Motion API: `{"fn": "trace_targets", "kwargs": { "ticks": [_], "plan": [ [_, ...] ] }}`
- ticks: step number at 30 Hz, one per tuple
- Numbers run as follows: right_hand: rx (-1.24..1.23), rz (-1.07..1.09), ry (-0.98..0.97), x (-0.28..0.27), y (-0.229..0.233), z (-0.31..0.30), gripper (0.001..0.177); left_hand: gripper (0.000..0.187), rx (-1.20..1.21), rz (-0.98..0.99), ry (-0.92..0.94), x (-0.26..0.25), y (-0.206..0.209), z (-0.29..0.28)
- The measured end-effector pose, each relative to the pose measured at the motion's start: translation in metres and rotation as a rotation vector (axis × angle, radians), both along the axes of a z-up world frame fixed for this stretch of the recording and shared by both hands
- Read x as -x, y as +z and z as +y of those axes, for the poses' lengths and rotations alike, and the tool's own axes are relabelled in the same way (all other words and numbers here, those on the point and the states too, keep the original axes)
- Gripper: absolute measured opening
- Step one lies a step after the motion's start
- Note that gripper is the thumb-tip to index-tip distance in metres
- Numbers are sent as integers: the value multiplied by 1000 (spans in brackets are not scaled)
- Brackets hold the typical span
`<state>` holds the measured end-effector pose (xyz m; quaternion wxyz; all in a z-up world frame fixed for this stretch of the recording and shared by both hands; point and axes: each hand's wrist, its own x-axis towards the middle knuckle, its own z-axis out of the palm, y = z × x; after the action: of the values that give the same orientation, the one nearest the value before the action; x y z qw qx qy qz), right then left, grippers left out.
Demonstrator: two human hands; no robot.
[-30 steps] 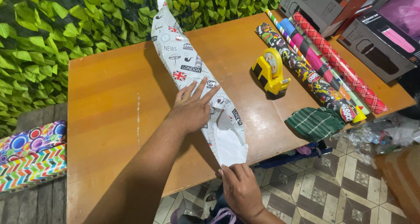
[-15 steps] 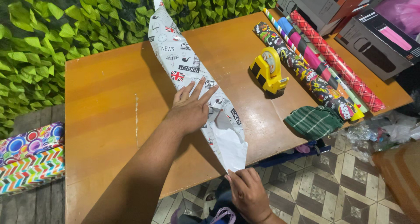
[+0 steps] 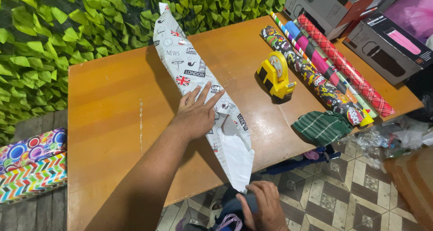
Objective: The person wraps a long cylindrical object with patterned wrapping paper on a wooden table. They fold the paper around the object, crease the edges, and secure the seam with clear tape from a yellow dispenser. The person then folds and tapes the ends to close the package.
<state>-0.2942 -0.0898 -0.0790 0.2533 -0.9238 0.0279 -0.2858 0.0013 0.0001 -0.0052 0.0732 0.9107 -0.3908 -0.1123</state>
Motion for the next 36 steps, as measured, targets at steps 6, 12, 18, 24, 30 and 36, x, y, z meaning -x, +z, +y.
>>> {"fn": "trace_targets", "kwargs": {
  "ticks": [6,12,18,24,30,36],
  "plan": [
    [66,9,98,-43,22,14,43,61,67,-60,-24,-1,-6,2],
    [-74,118,56,-50,22,14,27,58,227,-202,-50,7,-6,1],
    [-149,133,-93,-51,16,5,21,43,536,-297,-212,27,-2,9],
    [-246,206,-147,-55,16,1,13,47,620,-292,-289,83,-2,40],
    [-250,201,-84,-57,19,-5,11,37,508,-250,-339,109,-15,51],
    [-149,185,53,-43,28,-25,33,23,434,-180,-390,96,-12,50]
  ]
}}
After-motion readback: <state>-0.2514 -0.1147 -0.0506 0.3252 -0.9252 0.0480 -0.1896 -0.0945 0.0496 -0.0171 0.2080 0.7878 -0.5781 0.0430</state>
